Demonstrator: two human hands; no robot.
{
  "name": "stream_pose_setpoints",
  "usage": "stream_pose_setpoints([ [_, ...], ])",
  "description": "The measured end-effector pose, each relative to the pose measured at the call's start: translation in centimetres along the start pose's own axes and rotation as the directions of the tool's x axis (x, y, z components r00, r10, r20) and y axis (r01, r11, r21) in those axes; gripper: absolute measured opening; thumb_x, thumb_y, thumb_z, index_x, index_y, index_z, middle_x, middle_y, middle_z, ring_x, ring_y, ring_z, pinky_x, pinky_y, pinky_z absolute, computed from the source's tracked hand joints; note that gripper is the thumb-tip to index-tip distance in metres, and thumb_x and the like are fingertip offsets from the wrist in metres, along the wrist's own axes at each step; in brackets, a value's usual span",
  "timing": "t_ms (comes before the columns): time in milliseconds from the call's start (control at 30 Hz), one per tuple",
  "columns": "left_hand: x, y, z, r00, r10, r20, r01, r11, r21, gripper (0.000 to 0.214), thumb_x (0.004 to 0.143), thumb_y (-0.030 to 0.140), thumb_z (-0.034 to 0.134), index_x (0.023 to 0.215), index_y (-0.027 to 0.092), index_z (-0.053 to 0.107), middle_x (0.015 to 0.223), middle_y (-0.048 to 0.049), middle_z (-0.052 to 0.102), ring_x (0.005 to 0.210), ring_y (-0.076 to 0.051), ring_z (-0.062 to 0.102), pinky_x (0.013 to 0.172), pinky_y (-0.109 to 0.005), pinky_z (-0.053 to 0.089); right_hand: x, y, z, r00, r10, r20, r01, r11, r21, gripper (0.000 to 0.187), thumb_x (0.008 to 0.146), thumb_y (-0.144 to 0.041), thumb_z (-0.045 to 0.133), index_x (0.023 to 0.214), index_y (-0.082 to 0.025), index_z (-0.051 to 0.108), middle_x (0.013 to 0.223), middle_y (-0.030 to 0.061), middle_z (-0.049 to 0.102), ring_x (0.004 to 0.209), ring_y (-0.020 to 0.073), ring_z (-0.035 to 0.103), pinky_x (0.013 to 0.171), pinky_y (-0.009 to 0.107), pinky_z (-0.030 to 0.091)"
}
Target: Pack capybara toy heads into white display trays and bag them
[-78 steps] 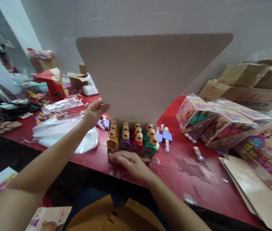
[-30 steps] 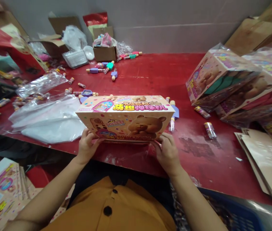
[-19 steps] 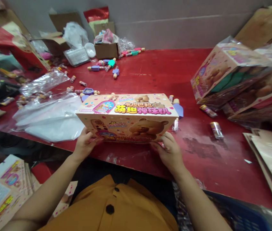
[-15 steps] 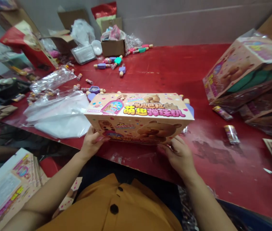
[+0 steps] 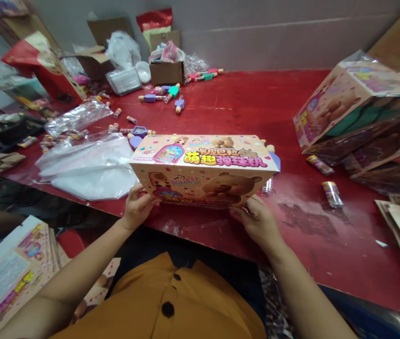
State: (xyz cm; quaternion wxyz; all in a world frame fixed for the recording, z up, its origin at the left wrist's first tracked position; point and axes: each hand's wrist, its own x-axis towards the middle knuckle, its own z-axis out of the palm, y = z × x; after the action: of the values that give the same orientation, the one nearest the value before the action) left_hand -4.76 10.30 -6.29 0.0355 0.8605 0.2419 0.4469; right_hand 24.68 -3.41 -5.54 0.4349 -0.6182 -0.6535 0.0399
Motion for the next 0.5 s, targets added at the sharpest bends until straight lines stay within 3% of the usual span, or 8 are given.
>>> stream_pose_setpoints([
  [133, -0.5, -0.5, 0.6, 0.997, -0.079, 0.011, 0.079, 0.997, 0.021, 0.011, 0.085, 0.029, 0.059, 0.089, 0.021, 0.066, 0.093, -0.005, 0.049, 0.083, -0.015, 0.053, 0.069, -0.027, 0.053, 0.2, 0.0, -0.3, 0.998, -0.062, 0.019, 0.063, 0.994, -0.086, 0.018, 0.085, -0.032, 0.055, 0.074, -0.02, 0.062, 0.075, 0.0038, 0.064, 0.064, 0.0181, 0.06, 0.053, 0.029, 0.048],
  [500, 0.1, -1.2, 0.9, 0.954, -0.132, 0.268, 0.179, 0.971, -0.159, 0.014, 0.089, 0.026, 0.051, 0.087, 0.019, 0.063, 0.087, -0.0049, 0.057, 0.087, -0.017, 0.057, 0.079, -0.031, 0.052, 0.0, 0.7, 0.2, 0.994, -0.088, 0.062, 0.097, 0.981, -0.167, 0.033, 0.088, -0.048, 0.05, 0.071, -0.021, 0.06, 0.068, 0.0023, 0.065, 0.058, 0.0187, 0.06, 0.045, 0.029, 0.045],
])
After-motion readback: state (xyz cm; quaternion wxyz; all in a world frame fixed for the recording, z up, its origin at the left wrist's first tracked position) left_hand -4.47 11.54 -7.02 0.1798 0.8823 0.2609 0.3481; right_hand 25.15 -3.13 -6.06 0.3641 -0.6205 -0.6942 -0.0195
